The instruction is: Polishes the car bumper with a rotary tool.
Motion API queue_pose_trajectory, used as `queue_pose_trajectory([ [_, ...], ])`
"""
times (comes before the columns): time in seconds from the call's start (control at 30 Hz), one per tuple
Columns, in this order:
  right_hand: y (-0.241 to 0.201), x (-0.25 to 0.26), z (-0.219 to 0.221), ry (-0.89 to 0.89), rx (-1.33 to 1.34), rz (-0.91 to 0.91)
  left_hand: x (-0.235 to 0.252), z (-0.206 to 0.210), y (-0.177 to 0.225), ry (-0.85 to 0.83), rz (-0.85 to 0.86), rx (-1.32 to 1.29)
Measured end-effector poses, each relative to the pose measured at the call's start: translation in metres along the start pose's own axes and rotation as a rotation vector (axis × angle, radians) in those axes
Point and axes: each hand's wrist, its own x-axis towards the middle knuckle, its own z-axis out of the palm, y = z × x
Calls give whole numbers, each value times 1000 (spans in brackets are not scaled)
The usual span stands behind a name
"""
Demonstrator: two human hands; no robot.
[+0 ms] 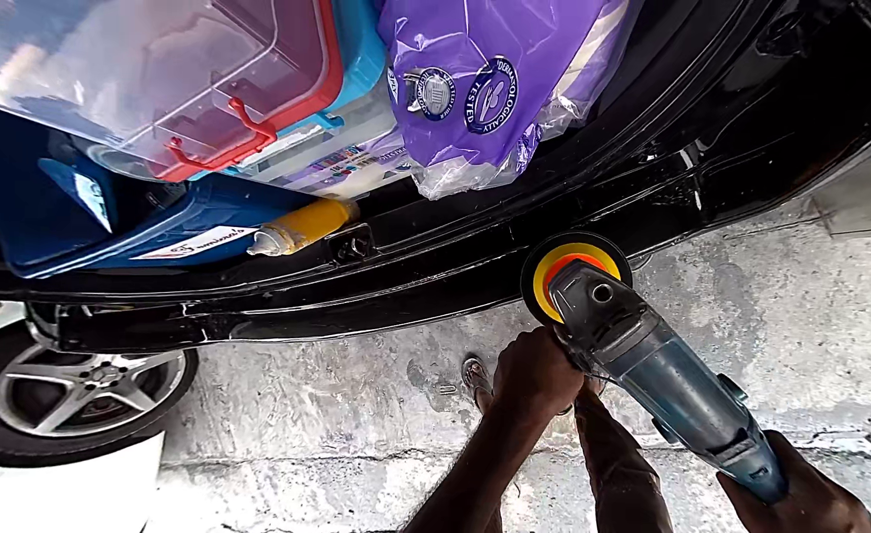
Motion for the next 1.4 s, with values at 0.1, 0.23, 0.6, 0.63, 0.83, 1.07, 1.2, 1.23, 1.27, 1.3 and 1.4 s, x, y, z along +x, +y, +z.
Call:
queue_pose_trajectory([
  [0.1, 5, 6, -18, -5, -13, 9, 2, -6, 16, 0, 35, -22],
  [0.23, 17, 15, -40, 3, -20, 31, 4, -11, 43, 18, 101, -45],
  [0.6, 28, 26, -72, 39, -94, 15, 21, -8, 70, 40, 205, -92],
  [0.63, 26, 26, -74, 17, -97, 11, 20, -7, 65, 36, 198, -96],
  [0.83, 16, 12, -61, -51, -89, -13, 0, 1, 31, -26, 97, -102],
  [1.07, 22, 5, -55, 1, -117, 13, -1, -3, 43, -39, 127, -109],
  [1.2, 28, 3, -52, 59, -128, 49, 7, -2, 59, -44, 199, -82],
  [1.23, 28, 2, -51, 53, -118, 50, 7, -1, 58, -41, 200, -74],
  [1.27, 28, 1, -48, 49, -108, 43, 6, 2, 54, -36, 188, -64],
  [1.3, 26, 0, -44, 43, -96, 32, 4, 4, 48, -36, 165, -56],
  [1.4, 14, 0, -31, -5, -69, -16, -3, 7, 22, -20, 65, -47],
])
